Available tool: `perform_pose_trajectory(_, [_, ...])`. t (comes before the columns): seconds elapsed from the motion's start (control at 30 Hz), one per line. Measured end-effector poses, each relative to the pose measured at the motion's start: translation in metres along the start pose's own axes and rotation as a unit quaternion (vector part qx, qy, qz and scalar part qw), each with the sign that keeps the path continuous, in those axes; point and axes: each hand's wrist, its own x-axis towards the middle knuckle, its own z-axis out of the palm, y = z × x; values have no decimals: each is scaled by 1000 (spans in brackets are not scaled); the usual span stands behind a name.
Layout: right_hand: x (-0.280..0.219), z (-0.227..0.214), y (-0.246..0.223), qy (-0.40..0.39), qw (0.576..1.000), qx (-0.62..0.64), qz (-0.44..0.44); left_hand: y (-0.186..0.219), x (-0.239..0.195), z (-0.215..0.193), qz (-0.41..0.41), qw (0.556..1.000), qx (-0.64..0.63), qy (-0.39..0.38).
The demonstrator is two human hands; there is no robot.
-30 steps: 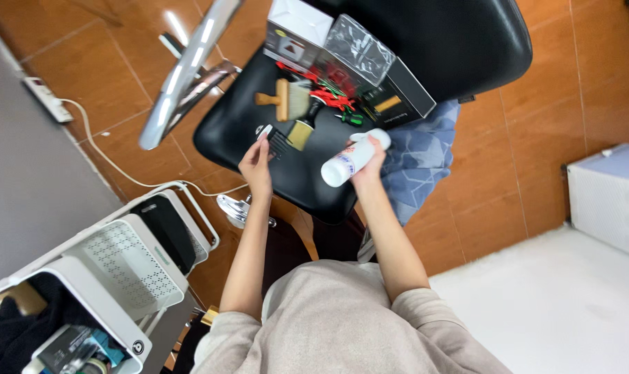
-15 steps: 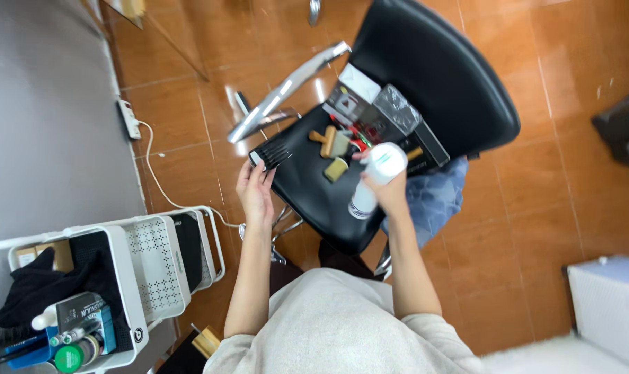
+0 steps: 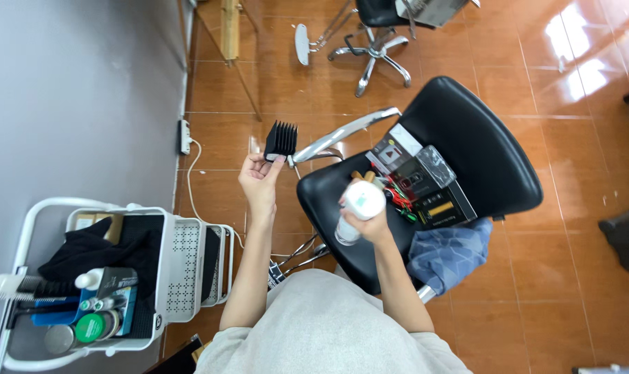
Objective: The person organizes various barbering items by picking them up from a rolling cart and placing them on a salon chair, including a comb, a spray bottle, a neck duster brush, and several red hair clips.
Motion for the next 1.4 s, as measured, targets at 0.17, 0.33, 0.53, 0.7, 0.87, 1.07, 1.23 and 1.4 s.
perform_pose_trajectory(0.17, [24,10,-10,-87,993,81,-11,51,0,-13,149,981,122,-4])
perform_pose_trajectory(0.33, [34,32,-15,-13,990,138,-13,95,-10,-19,360,851,381,41])
perform_pose_trajectory(0.53, [32,29,-13,-89,990,104,12,98,-7,-33,471,767,435,21])
perform_pose_trajectory(0.7, [26,31,-4,-51,995,61,-54,94,-7,-36,487,760,431,-12])
perform_pose_trajectory(0.87, [24,7,-5,-43,993,98,-41,83,-6,-22,478,768,426,-29])
perform_pose_trajectory(1.07, [12,16,4,168,973,115,110,46,-8,-22,255,905,332,-74])
perform_pose_trajectory(1.23, [22,35,33,180,982,-39,43,10,-4,-69,-64,988,100,-94])
perform_pose_trajectory(1.4, [44,82,64,156,986,-54,-15,23,-13,-131,-96,989,85,-70])
